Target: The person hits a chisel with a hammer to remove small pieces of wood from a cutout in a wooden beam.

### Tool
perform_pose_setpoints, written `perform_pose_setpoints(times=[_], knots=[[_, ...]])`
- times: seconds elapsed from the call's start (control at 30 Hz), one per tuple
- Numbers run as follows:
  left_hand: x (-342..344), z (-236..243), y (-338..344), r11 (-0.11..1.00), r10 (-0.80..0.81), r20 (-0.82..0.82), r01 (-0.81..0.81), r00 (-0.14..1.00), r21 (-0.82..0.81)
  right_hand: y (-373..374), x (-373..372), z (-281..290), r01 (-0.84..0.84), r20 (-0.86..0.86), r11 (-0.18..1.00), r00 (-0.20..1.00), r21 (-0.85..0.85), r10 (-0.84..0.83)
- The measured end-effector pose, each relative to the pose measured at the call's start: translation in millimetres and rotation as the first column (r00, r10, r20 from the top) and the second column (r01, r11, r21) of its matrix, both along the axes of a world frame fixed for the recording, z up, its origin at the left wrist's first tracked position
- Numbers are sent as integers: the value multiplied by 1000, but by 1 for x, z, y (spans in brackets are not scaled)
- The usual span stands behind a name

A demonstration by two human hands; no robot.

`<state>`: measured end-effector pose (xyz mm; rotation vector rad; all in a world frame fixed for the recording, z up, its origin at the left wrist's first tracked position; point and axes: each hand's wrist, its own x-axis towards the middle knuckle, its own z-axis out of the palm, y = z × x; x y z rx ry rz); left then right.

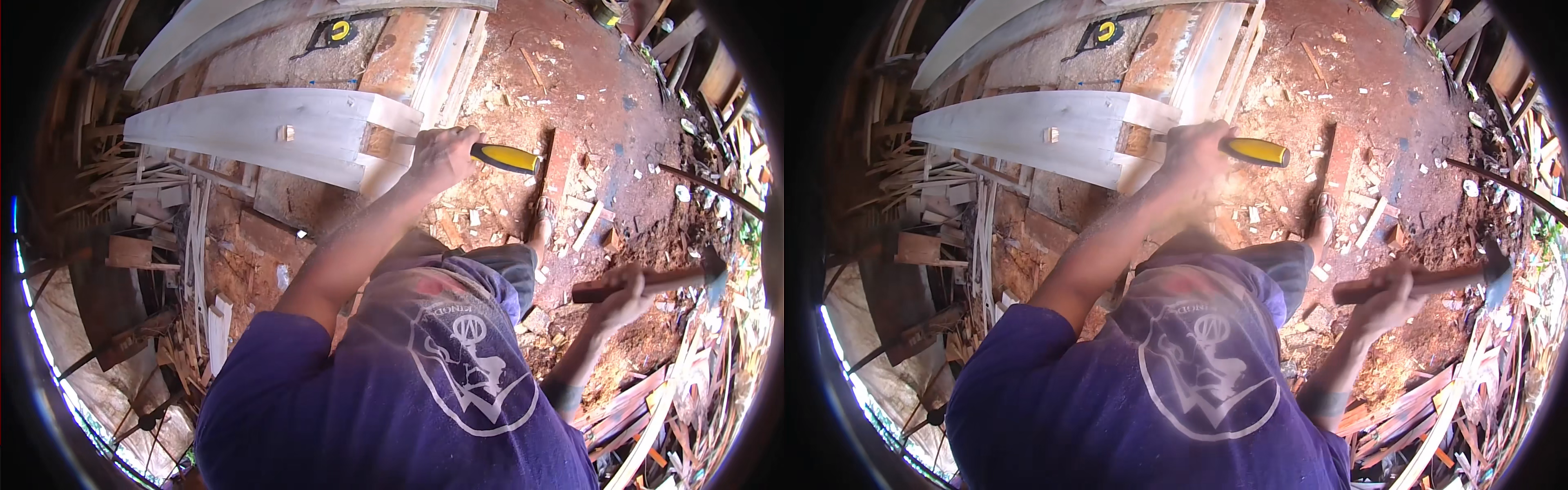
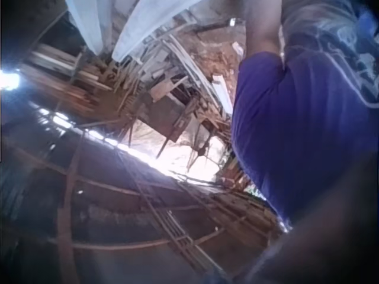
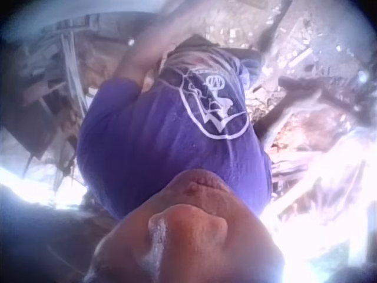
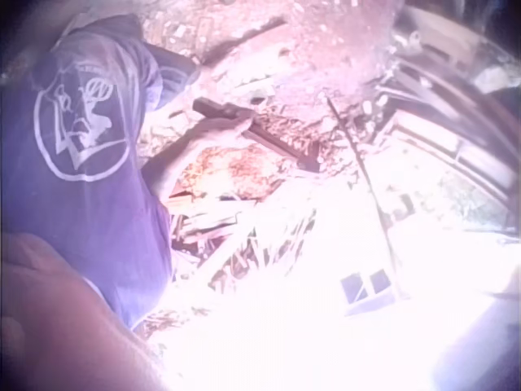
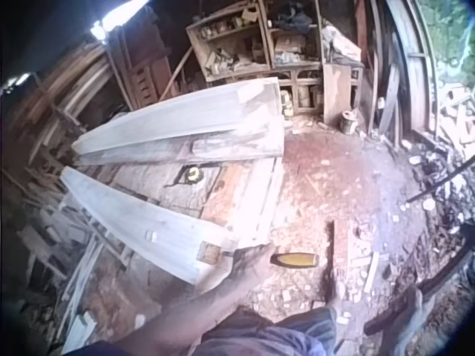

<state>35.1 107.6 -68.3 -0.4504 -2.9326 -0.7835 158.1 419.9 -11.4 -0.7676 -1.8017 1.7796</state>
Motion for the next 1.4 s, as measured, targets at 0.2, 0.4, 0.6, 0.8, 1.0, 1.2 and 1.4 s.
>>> perform_pose_setpoints(times=[0.2, 0.4, 0.6, 0.8, 1.0, 1.2, 1.4], knots=[[-2, 5, 5, 1000, 13, 15, -13, 1000, -10, -93, 36, -67, -454, 254, 749, 891, 482, 377], [-4, -6, -11, 999, -6, -2, 6, 1000, -51, -10, 18, -23, -94, 139, 996, 986, 12, 91], [-11, 7, -7, 995, -53, 122, 62, 991, -73, -119, 24, -53, -537, 136, 831, 842, 146, 521], [-5, -15, -29, 987, -72, 106, 86, 992, -136, -56, 15, -27, -298, 285, 951, 907, -89, 311], [-12, -18, -19, 989, -19, 223, 51, 975, -138, -108, 21, -73, -581, 276, 811, 791, 65, 545], [-4, -8, -42, 945, -125, 300, 205, 946, -253, -96, 12, -57, -659, 504, 750, 631, -52, 590], [-12, 27, -104, 856, 138, -112, -62, 984, 513, -56, 3, -24, -516, 508, 855, 725, -46, 465]])
